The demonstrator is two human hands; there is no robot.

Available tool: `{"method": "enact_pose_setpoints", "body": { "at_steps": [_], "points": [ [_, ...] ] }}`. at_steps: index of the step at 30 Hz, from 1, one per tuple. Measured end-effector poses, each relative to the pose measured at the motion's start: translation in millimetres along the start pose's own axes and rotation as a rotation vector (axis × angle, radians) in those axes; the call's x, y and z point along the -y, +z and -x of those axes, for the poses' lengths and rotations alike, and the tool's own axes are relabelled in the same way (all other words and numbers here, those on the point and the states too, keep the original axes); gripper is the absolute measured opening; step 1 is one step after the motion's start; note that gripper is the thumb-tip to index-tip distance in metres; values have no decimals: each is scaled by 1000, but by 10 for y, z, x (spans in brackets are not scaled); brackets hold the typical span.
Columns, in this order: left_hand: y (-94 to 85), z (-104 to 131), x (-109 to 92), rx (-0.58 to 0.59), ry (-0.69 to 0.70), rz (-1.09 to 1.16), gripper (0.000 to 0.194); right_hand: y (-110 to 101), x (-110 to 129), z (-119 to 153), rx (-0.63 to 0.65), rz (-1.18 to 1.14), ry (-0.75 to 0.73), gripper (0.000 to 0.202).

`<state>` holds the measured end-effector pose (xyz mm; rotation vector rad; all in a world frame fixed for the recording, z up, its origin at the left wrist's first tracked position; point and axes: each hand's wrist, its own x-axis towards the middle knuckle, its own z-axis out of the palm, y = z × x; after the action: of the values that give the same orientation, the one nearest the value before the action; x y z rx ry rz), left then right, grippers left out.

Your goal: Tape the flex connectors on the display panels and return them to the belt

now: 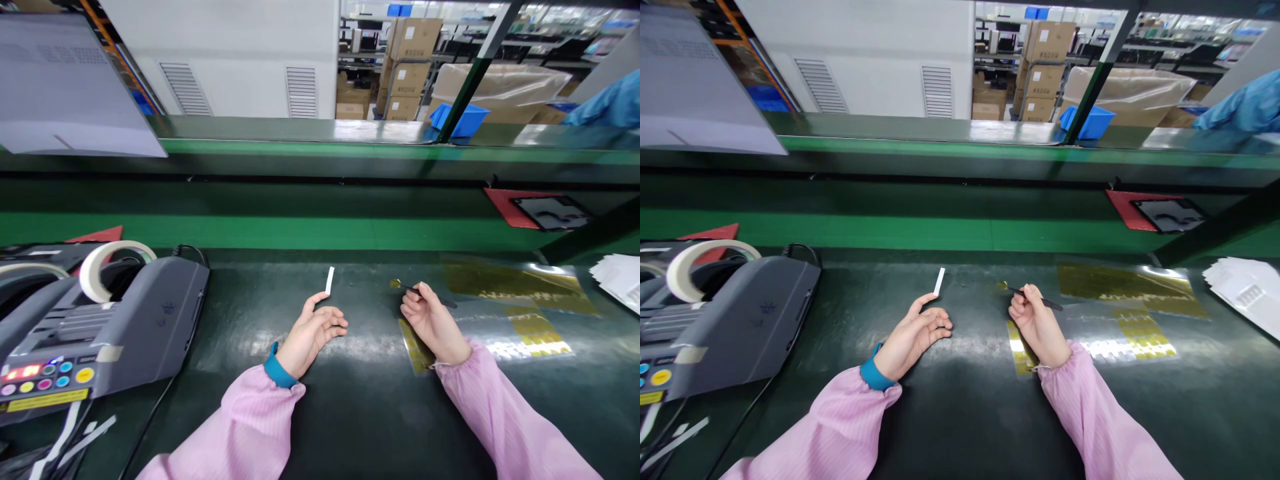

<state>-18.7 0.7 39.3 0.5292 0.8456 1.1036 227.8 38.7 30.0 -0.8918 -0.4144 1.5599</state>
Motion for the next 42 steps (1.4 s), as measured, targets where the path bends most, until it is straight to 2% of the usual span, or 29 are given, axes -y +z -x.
{"method": "enact_pose_setpoints", "body": {
  "at_steps": [6, 17, 24, 30, 34, 38, 42],
  "points": [
    [8, 9, -4, -1, 0, 3, 59, -3, 0, 6, 3, 6, -2, 43],
    [6, 13, -3, 6, 0, -2, 52, -4, 4, 8, 9, 33, -14, 42],
    [11, 17, -8, 4, 4, -3, 53, 2, 14, 9, -6, 19, -2, 46],
    [14, 17, -7, 1, 3, -4, 54, -17, -11, 5, 11, 30, -11, 42],
    [11, 16, -7, 5, 2, -3, 53, 0, -11, 6, 20, 69, -80, 37],
    [-1, 20, -13, 9, 2, 1, 51, -47, 234, -115, 53, 349, -285, 36],
    [-9, 20, -27, 9, -14, 8, 54, -302, 805, -521, 19, 856, -572, 41]
  ]
}}
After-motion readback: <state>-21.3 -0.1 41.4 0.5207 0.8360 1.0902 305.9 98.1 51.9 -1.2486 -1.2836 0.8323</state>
